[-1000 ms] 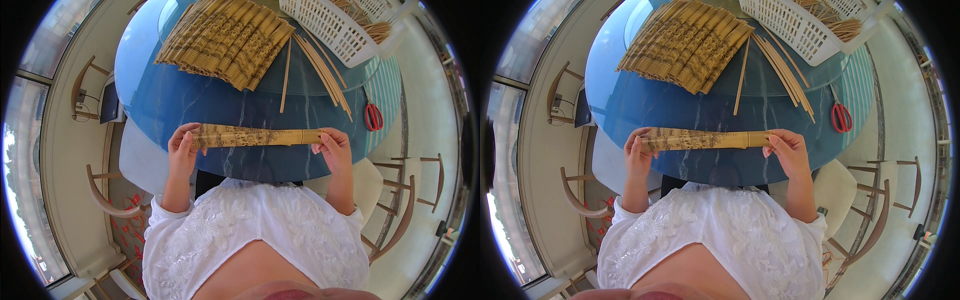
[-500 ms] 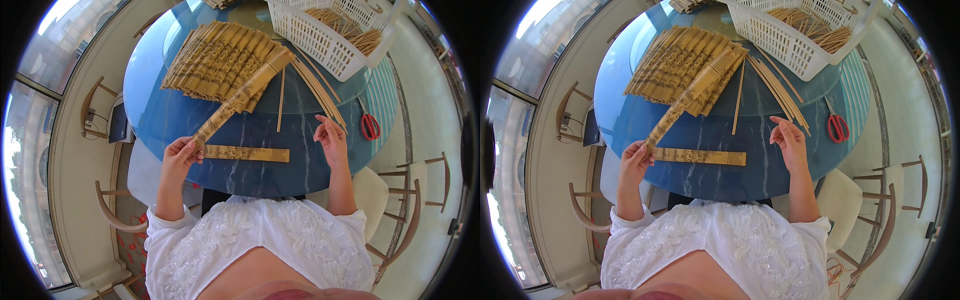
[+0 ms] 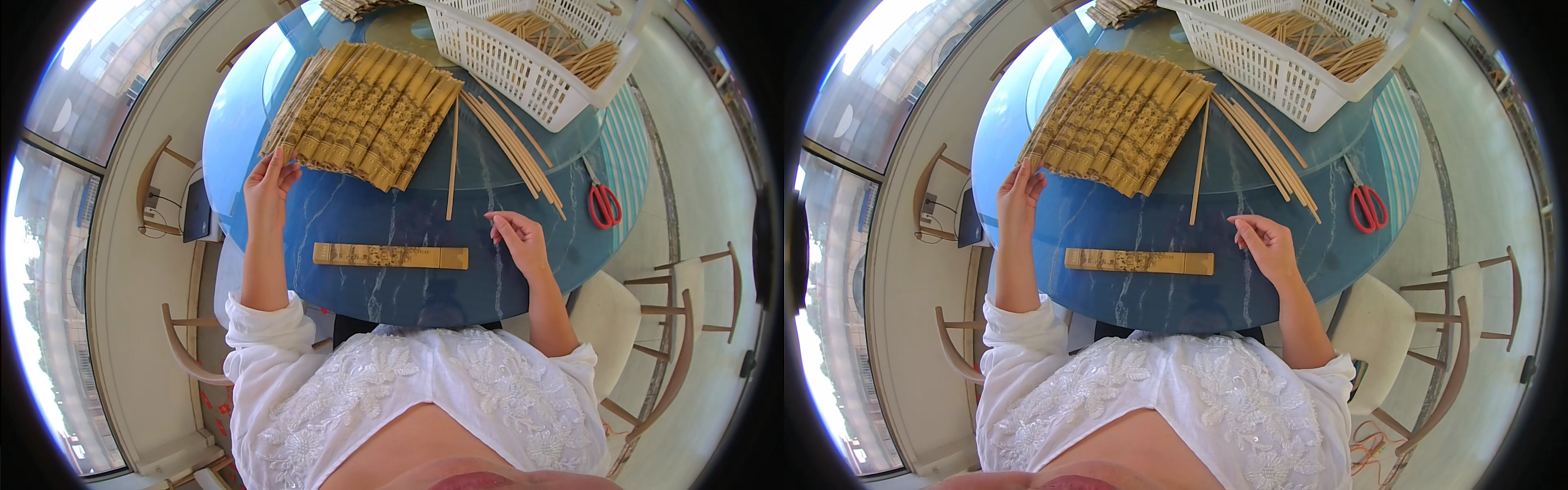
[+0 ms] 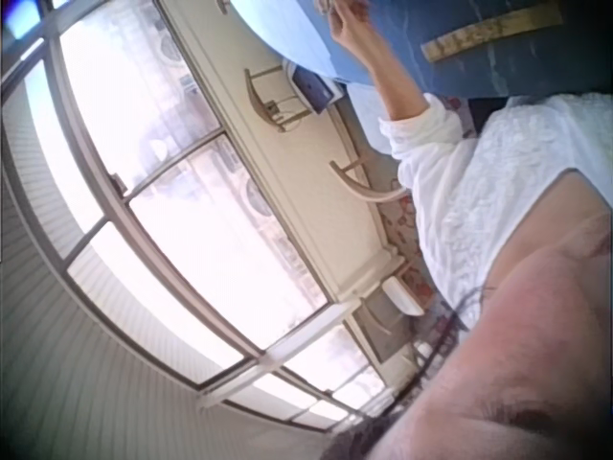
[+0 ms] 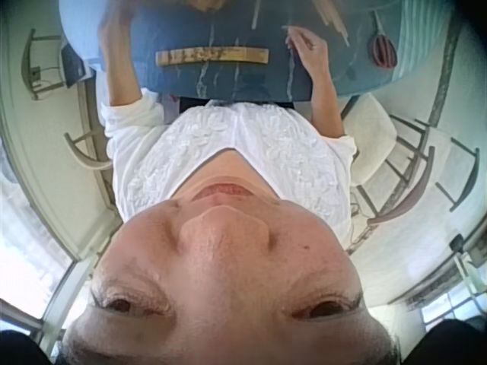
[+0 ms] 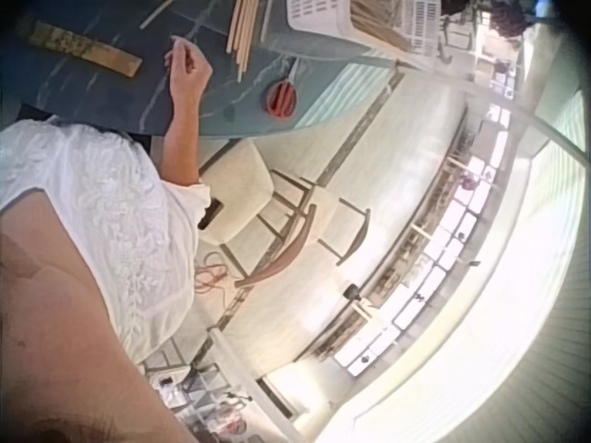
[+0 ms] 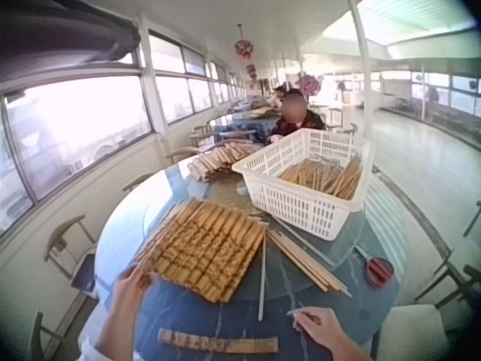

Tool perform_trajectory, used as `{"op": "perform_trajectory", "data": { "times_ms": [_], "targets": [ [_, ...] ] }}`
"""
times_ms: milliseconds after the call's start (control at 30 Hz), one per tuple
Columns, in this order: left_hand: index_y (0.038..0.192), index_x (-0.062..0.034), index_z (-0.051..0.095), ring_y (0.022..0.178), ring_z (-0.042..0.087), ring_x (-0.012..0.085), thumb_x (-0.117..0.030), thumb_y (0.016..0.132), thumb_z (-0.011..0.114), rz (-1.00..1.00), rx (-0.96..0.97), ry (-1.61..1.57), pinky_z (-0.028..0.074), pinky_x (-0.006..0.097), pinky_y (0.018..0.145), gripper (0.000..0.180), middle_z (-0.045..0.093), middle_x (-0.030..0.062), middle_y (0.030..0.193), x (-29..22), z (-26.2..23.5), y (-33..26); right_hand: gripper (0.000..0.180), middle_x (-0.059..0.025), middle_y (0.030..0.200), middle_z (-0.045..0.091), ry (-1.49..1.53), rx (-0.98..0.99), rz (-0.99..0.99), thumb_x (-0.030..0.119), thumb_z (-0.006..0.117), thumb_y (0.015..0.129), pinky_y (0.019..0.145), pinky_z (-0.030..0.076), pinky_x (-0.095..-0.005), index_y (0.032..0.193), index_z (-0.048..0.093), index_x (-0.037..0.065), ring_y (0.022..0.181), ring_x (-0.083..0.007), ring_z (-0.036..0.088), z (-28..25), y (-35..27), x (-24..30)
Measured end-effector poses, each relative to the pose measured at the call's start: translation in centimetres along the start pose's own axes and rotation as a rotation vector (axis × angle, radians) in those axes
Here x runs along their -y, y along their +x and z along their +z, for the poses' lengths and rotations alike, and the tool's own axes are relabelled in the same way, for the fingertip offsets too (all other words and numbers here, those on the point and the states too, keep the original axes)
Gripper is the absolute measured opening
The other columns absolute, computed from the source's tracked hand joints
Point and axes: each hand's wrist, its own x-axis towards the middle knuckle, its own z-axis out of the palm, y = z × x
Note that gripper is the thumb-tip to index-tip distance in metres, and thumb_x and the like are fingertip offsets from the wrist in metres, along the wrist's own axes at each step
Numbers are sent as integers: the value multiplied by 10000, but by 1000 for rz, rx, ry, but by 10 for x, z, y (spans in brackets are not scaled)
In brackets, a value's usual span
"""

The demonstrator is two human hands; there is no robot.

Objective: The person repeatedly picks up thin bamboo strips and inserts them into slots on a patterned bamboo mat, then removes them and repeats the process. The person handles the strips one at a time and occasionally adjusts the mat on the table.

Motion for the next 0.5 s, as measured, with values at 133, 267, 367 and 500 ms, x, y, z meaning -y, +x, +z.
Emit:
{"op": "perform_trajectory", "data": {
  "times_ms": [133, 267, 367, 500],
  "targets": [
    [981, 18, 591, 588, 574, 113, -221, 844, 655, 48, -24, 152, 472, 229, 527, 283, 623, 86, 745, -1, 1, 11, 158, -19, 700, 580, -49, 9, -6, 94, 562, 887, 576, 424, -184, 961, 652, -13, 633, -62, 530, 1, 0, 0],
    [1071, 7, 543, 540, 504, 93, -252, 843, 659, 122, -57, 320, 391, 219, 479, 365, 564, 47, 658, -5, 9, 9, 148, -20, 689, 579, -90, 14, -31, 89, 566, 882, 561, 415, -182, 946, 653, -12, 621, -64, 527, 2, 1, -2],
    [1101, 15, 520, 529, 510, 81, -251, 846, 655, 142, -65, 274, 395, 209, 472, 393, 576, 54, 648, -6, 16, 5, 142, -17, 683, 578, -117, 4, -43, 85, 568, 880, 553, 413, -183, 940, 656, -9, 617, -62, 526, 2, 2, -4],
    [1130, 7, 511, 530, 473, 58, -211, 872, 622, 308, -58, 367, 365, 192, 483, 356, 568, 35, 647, 2, 5, -8, 132, -13, 681, 580, -187, -13, -51, 81, 578, 871, 551, 417, -185, 932, 661, -1, 616, -61, 529, 2, 3, -5]
  ]
}}
